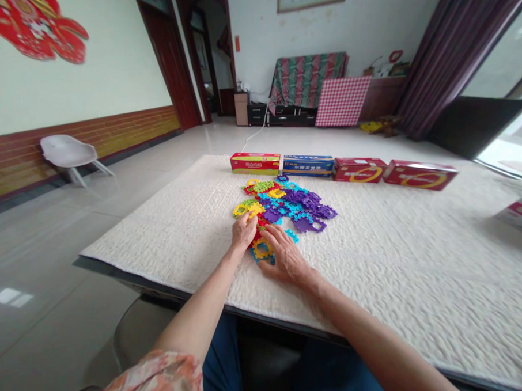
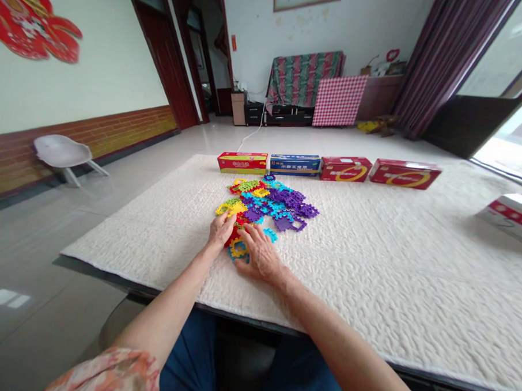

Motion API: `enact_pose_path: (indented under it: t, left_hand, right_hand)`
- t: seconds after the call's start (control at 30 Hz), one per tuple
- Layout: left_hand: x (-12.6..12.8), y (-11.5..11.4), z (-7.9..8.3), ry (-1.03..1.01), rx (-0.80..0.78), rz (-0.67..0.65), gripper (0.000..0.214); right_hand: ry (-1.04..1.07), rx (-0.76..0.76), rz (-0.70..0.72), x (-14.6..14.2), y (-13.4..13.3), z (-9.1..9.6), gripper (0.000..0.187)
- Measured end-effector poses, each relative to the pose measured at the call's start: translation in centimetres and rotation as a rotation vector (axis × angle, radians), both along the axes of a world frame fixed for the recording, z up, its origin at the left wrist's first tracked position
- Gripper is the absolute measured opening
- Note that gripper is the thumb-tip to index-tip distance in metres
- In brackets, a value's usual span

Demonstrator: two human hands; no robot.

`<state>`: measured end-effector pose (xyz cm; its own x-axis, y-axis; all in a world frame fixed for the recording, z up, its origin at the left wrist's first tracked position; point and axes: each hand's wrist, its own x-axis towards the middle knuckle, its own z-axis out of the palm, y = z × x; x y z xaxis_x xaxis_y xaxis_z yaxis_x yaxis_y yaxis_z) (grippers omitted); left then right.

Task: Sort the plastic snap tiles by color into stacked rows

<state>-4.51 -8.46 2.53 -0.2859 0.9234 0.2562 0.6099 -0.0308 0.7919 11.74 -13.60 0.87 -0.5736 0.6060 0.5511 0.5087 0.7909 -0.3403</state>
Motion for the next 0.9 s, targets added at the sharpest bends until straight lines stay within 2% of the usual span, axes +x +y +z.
enact_pose_path:
  t: [0.13, 0.23, 0.43, 0.57, 0.9]
  left_hand:
    - [2.7, 1.2, -0.4, -0.028, 0.049, 0.009, 0.028]
    - [3.6, 1.9, -0.8, -0.025, 0.133, -0.007, 0.025]
    - [2.9, 2.3, -1.8, -0.059, 0.194, -0.043, 0.025]
    - [2.5, 2.6, -2.1, -0.078, 0.218, -0.073, 0.023]
    - [2.4, 2.3, -2.0, -0.191, 0.215, -0.142, 0.025]
  right_hand:
    - [0.08, 0.066, 0.007, 1.9, 0.9, -0.7, 0.063]
    - [0.111, 0.064, -0.027, 2.3, 1.4, -1.1, 0.054]
    - [0.182, 0.017, -0.161, 1.4, 2.4, -1.0, 0.035]
    - [0.246, -0.072, -0.217, 1.3, 3.0, -0.8, 0.027]
    - [0.33, -0.161, -0.255, 1.5, 3.2, -0.4, 0.022]
